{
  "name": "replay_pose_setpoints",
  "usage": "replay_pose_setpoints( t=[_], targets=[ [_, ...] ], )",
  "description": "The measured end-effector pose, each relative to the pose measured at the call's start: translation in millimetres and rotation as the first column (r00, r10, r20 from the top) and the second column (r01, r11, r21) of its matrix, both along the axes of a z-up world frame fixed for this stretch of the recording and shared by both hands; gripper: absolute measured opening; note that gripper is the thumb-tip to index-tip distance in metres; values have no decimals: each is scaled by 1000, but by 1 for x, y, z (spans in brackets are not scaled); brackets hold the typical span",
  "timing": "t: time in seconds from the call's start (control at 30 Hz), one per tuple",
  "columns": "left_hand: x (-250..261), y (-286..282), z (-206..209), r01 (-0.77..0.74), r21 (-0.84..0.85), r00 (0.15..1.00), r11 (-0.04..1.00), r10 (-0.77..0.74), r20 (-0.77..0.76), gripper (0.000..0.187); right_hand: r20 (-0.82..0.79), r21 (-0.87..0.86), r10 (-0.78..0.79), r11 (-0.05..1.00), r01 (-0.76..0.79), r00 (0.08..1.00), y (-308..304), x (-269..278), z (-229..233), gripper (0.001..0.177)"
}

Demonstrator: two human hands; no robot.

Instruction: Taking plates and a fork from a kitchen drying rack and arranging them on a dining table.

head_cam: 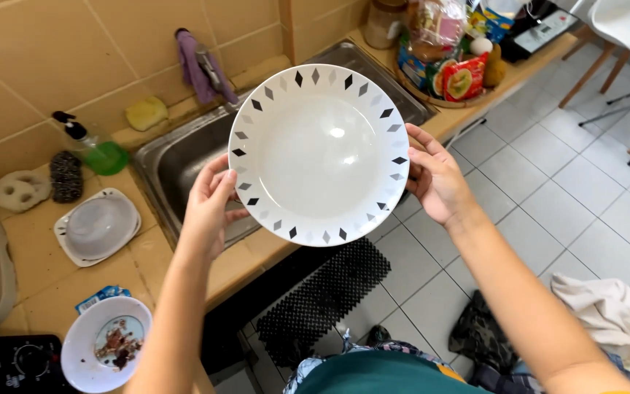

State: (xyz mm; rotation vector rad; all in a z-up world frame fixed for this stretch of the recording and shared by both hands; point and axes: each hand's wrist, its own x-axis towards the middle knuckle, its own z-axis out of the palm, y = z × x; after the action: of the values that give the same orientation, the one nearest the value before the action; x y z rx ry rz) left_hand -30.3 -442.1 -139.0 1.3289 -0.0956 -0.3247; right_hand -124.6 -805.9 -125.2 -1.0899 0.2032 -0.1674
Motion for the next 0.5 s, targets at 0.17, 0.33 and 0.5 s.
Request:
replay_pose_setpoints(
  t=[0.17,0.33,0.5],
  targets=[
    [-53,-39,-20,-188,-139,981,972,180,-71,45,-5,54,-151,987,151,989,10,-30,-21,40],
    [-106,-47,-68,-338,-255,937,906,298,-185,46,-33,108,-191,975,194,981,14,-58,-44,35],
    [-136,-36,-42,-317,-149,942,937,293,-162,54,-8,76,-101,992,101,995,19,-53,-46,39]
  ],
)
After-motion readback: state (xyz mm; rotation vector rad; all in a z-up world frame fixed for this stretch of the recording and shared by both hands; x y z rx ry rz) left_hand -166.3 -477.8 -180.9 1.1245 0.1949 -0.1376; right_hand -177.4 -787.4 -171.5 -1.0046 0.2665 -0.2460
